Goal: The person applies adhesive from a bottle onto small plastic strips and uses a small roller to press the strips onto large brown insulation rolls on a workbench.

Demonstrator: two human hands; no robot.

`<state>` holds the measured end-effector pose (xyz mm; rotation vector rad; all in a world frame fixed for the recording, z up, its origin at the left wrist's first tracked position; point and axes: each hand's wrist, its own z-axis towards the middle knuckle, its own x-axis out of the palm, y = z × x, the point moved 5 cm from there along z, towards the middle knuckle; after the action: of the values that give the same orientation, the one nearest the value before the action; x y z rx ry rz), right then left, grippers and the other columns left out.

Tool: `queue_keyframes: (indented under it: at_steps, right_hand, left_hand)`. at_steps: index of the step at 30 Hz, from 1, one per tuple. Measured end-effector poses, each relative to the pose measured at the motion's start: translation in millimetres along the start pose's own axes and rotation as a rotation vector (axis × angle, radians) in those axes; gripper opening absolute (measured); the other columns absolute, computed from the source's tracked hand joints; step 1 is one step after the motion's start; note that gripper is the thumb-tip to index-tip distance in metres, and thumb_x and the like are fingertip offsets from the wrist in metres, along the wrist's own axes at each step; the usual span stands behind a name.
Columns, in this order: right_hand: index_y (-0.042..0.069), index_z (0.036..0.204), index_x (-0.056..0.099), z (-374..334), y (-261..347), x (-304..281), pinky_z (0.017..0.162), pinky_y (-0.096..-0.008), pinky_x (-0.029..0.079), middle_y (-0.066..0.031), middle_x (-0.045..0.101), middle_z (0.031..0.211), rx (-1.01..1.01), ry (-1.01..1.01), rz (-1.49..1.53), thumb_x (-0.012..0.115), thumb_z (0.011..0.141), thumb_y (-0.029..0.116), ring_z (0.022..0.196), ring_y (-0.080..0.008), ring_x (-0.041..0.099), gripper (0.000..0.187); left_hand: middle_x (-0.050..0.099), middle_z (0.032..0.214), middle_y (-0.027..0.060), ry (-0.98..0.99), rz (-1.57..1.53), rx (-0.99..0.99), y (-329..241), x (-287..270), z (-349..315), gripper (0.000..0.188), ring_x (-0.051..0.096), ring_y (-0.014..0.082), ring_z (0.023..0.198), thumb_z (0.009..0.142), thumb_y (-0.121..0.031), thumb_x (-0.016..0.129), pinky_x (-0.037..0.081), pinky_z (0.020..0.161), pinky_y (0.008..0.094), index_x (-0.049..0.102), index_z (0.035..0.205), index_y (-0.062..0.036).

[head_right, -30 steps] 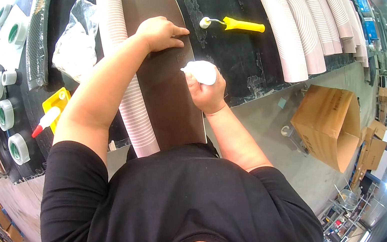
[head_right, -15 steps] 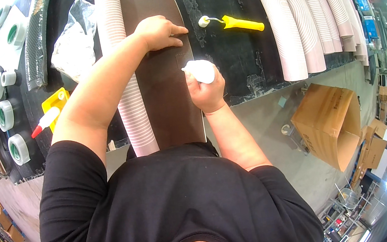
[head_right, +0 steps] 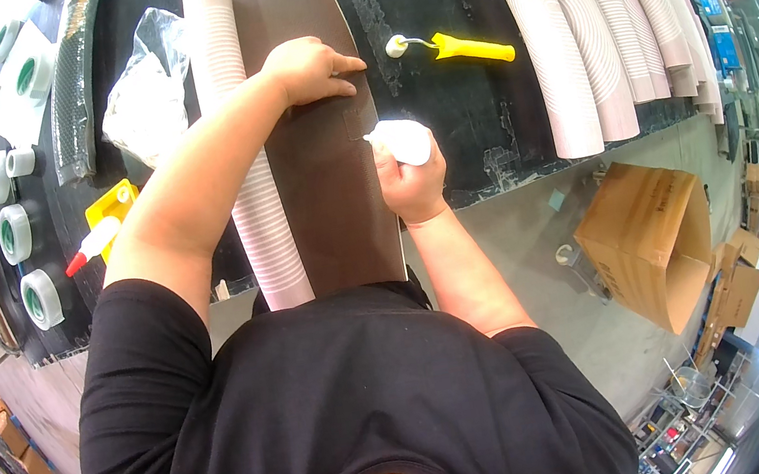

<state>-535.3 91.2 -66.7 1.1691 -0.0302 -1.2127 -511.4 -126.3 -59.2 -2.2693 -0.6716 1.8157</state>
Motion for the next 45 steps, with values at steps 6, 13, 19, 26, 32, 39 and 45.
queue_keyframes:
  at_steps: [6,13,19,26,32,39,45]
  right_hand:
    - [0.003,0.104,0.065,11.6,4.6,7.3,0.077,-0.0322,0.054,-0.0120,0.068,0.097,0.023,-0.027,0.111,0.073,0.090,0.024,0.085,-0.0252,0.069,0.026]
    - [0.004,0.103,0.064,15.0,7.1,10.5,0.071,-0.0322,0.055,-0.0097,0.070,0.093,0.040,-0.036,0.063,0.073,0.089,0.024,0.080,-0.0249,0.070,0.026]
    - [0.004,0.104,0.065,13.4,5.4,5.2,0.071,-0.0325,0.055,-0.0084,0.070,0.092,0.038,0.004,0.057,0.070,0.091,0.020,0.079,-0.0226,0.070,0.022]
    - [0.011,0.101,0.064,10.8,-41.9,4.3,0.080,-0.0393,0.053,-0.0028,0.063,0.082,0.874,-0.083,1.562,0.072,0.086,0.025,0.065,-0.0117,0.053,0.022]
    - [0.004,0.111,0.064,26.4,-53.9,-13.3,0.070,-0.0307,0.050,-0.0086,0.063,0.087,0.878,-0.102,1.861,0.078,0.081,0.035,0.061,-0.0154,0.049,0.045]
    - [0.005,0.100,0.067,32.2,-81.4,-9.4,0.058,-0.0237,0.051,-0.0072,0.065,0.076,1.019,-0.088,1.993,0.073,0.088,0.033,0.057,-0.0122,0.056,0.031]
    - [0.004,0.108,0.067,36.4,-65.7,-14.9,0.069,-0.0302,0.059,-0.0129,0.070,0.085,0.911,0.050,2.091,0.070,0.091,0.026,0.068,-0.0193,0.068,0.028]
  left_hand:
    - [0.073,0.106,0.0055,0.014,0.009,-0.007,-0.5,0.2,0.6,0.046,0.064,0.0277,0.105,0.085,-0.047,0.069,0.050,0.093,0.0406,0.065,0.129,-0.0338]
    - [0.072,0.109,0.0054,-0.021,0.007,0.025,0.0,1.7,1.0,0.047,0.063,0.0276,0.107,0.085,-0.047,0.068,0.049,0.095,0.0409,0.064,0.130,-0.0336]
    - [0.072,0.109,0.0059,-0.002,0.001,0.000,1.7,3.6,0.5,0.047,0.062,0.0286,0.107,0.085,-0.046,0.069,0.049,0.095,0.0415,0.065,0.130,-0.0321]
    - [0.072,0.107,0.0048,0.003,0.000,0.011,-1.2,0.6,0.2,0.046,0.063,0.0286,0.106,0.085,-0.045,0.069,0.049,0.095,0.0412,0.065,0.129,-0.0315]
    - [0.072,0.102,0.0024,0.026,0.021,0.010,-1.3,2.6,3.6,0.047,0.061,0.0261,0.104,0.086,-0.048,0.067,0.049,0.095,0.0398,0.064,0.130,-0.0325]
    - [0.071,0.107,0.0044,0.042,0.053,-0.015,-4.4,0.2,0.4,0.048,0.059,0.0271,0.107,0.087,-0.048,0.066,0.048,0.096,0.0406,0.062,0.132,-0.0328]
    - [0.071,0.110,0.0073,0.046,-0.007,-0.050,-8.8,-2.8,-0.2,0.045,0.061,0.0281,0.108,0.088,-0.039,0.065,0.047,0.098,0.0404,0.064,0.132,-0.0281]
